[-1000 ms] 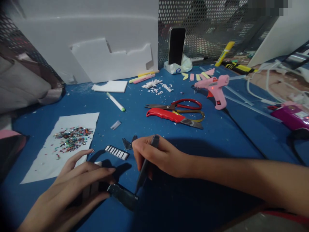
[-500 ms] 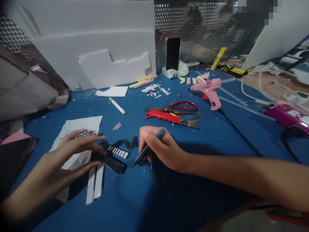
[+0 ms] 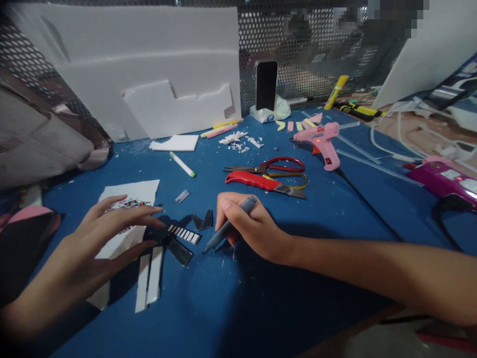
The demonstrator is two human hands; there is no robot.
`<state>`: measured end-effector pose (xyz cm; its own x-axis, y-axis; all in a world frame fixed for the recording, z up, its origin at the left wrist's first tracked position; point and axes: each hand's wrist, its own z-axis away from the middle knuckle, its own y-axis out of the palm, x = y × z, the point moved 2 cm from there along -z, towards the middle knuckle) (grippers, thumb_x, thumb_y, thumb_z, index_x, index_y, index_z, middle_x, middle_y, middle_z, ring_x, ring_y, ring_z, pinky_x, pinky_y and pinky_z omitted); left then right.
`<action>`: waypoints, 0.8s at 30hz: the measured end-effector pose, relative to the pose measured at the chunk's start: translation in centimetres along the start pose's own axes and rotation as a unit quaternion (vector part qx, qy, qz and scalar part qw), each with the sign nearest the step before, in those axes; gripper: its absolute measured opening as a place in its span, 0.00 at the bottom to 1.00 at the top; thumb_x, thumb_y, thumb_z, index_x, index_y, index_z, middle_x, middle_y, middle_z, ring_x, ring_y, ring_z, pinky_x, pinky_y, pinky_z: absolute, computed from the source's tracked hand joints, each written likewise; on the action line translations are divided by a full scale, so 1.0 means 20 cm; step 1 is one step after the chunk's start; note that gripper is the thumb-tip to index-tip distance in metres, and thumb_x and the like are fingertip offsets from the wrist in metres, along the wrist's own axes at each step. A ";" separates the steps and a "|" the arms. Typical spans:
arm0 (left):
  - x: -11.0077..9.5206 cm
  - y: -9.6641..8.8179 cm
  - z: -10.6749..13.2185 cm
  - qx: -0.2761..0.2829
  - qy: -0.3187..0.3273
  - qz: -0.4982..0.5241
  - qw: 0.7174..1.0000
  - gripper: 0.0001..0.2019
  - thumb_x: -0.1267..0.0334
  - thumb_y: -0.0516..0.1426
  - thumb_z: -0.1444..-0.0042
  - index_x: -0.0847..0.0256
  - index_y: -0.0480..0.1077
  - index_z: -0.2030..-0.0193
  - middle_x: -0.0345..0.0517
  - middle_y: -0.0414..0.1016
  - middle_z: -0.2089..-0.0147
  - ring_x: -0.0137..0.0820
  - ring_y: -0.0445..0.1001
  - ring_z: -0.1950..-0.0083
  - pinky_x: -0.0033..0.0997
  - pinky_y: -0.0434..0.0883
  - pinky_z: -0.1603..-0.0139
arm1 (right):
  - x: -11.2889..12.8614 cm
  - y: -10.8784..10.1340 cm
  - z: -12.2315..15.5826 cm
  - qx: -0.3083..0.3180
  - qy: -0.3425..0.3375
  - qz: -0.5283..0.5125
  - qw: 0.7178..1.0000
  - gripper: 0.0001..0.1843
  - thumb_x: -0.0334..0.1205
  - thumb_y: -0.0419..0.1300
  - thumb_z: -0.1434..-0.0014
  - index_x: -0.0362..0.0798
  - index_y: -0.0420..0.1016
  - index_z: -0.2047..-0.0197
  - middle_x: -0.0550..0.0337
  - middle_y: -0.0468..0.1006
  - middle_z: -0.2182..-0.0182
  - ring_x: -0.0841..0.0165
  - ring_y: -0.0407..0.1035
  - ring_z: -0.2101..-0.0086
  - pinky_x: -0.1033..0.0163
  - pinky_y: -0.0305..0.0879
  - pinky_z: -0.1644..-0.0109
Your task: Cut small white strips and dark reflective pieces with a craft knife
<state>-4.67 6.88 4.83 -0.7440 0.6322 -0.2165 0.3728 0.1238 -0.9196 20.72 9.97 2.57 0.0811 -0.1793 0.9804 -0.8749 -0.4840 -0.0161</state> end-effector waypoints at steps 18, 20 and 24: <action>-0.16 -0.01 0.15 0.117 -0.024 -0.196 0.973 0.45 0.39 0.55 0.48 0.55 0.41 0.30 0.46 0.73 0.51 0.49 0.64 0.45 0.50 0.62 0.45 | 0.00 -0.01 0.00 -0.003 -0.020 0.000 1.000 0.22 0.42 0.46 0.32 0.42 0.67 0.75 0.65 0.65 0.79 0.79 0.61 0.81 0.72 0.56 0.79; -0.17 -0.01 0.15 0.098 0.011 -0.190 0.977 0.40 0.41 0.51 0.43 0.60 0.43 0.31 0.48 0.73 0.53 0.49 0.65 0.46 0.51 0.60 0.45 | -0.01 -0.01 0.00 -0.004 -0.017 -0.001 1.000 0.22 0.43 0.46 0.32 0.42 0.67 0.75 0.65 0.65 0.79 0.79 0.61 0.81 0.72 0.56 0.79; -0.24 0.01 0.16 0.070 0.079 -0.157 0.982 0.30 0.52 0.45 0.36 0.66 0.46 0.31 0.48 0.74 0.56 0.41 0.70 0.53 0.49 0.51 0.37 | -0.01 -0.01 0.01 -0.005 -0.013 0.004 1.000 0.22 0.44 0.46 0.32 0.43 0.67 0.74 0.65 0.63 0.82 0.77 0.60 0.82 0.71 0.56 0.80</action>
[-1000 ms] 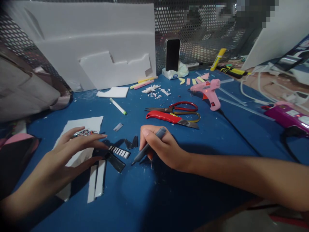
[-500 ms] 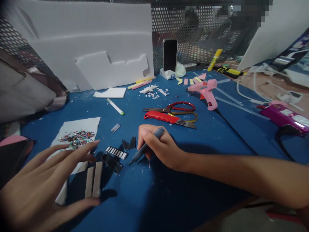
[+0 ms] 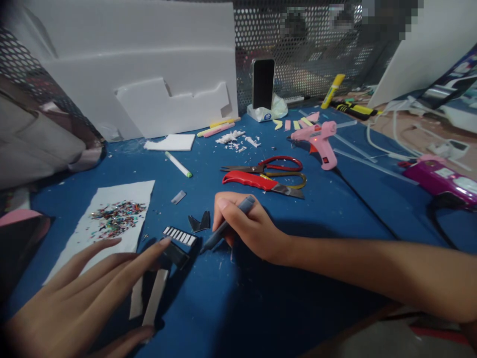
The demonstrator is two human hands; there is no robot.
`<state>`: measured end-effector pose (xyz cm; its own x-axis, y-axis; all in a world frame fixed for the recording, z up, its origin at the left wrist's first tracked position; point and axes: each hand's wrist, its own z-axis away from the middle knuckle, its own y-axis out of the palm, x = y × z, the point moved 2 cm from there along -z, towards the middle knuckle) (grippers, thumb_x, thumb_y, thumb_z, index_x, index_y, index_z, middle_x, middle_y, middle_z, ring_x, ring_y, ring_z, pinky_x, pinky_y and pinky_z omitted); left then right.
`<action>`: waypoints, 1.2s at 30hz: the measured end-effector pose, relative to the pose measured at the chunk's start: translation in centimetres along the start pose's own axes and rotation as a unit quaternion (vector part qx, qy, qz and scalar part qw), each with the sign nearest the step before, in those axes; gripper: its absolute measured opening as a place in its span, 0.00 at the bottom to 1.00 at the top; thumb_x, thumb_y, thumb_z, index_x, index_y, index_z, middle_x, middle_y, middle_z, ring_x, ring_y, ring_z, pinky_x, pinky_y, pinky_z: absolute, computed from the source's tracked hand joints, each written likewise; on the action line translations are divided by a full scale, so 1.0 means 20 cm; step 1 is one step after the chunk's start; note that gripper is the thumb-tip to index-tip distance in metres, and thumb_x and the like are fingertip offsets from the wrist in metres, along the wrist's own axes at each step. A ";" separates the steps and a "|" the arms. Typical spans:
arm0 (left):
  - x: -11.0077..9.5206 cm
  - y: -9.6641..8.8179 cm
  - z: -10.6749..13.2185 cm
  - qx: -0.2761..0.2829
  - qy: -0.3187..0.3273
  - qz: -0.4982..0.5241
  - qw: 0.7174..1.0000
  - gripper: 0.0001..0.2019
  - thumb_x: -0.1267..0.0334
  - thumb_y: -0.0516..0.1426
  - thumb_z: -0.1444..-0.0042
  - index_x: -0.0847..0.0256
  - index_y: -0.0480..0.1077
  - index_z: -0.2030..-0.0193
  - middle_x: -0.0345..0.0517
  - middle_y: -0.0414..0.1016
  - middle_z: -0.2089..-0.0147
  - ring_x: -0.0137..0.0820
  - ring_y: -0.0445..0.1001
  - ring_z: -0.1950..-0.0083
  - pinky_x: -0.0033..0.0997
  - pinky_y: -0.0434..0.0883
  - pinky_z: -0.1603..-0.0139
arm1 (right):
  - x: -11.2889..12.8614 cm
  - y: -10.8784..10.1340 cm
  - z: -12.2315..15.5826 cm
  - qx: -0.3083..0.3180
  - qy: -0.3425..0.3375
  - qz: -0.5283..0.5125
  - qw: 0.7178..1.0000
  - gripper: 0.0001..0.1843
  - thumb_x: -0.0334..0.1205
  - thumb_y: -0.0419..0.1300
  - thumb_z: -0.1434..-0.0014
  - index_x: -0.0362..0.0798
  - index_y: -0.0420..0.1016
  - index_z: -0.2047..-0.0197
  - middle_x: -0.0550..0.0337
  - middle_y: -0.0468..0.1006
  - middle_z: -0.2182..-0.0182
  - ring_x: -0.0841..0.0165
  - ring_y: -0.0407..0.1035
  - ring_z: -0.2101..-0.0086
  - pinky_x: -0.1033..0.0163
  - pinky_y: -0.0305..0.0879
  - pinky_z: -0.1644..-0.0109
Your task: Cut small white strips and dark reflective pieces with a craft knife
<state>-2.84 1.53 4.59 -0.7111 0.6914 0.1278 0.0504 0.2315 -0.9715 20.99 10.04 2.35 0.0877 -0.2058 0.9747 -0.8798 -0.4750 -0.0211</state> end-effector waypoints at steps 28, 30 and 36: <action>-0.16 0.08 0.00 -0.088 0.108 0.078 0.987 0.18 0.61 0.46 0.33 0.57 0.63 0.39 0.43 0.72 0.45 0.31 0.71 0.49 0.51 0.44 0.31 | 0.01 0.01 0.00 0.005 -0.022 -0.013 1.000 0.22 0.44 0.46 0.31 0.43 0.67 0.73 0.65 0.65 0.79 0.78 0.61 0.81 0.72 0.56 0.79; -0.17 0.11 0.00 -0.112 0.096 0.081 0.986 0.16 0.61 0.48 0.34 0.53 0.65 0.41 0.41 0.72 0.44 0.31 0.72 0.50 0.51 0.45 0.31 | 0.01 0.01 0.00 0.001 -0.028 -0.006 1.000 0.20 0.45 0.45 0.31 0.43 0.69 0.68 0.64 0.68 0.78 0.77 0.62 0.80 0.71 0.57 0.77; -0.18 0.12 0.00 -0.103 0.108 0.046 0.988 0.15 0.65 0.48 0.35 0.54 0.68 0.44 0.42 0.67 0.39 0.32 0.71 0.47 0.51 0.45 0.31 | 0.04 0.02 0.00 -0.005 -0.045 0.030 0.999 0.20 0.46 0.43 0.30 0.45 0.66 0.45 0.52 0.73 0.60 0.71 0.65 0.69 0.68 0.59 0.72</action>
<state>-0.18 -0.40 1.87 -0.5324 0.8403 0.1027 0.2642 0.2802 -0.9229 20.73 9.73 3.06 0.0763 -0.3086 0.9481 -0.8889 -0.4518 -0.0755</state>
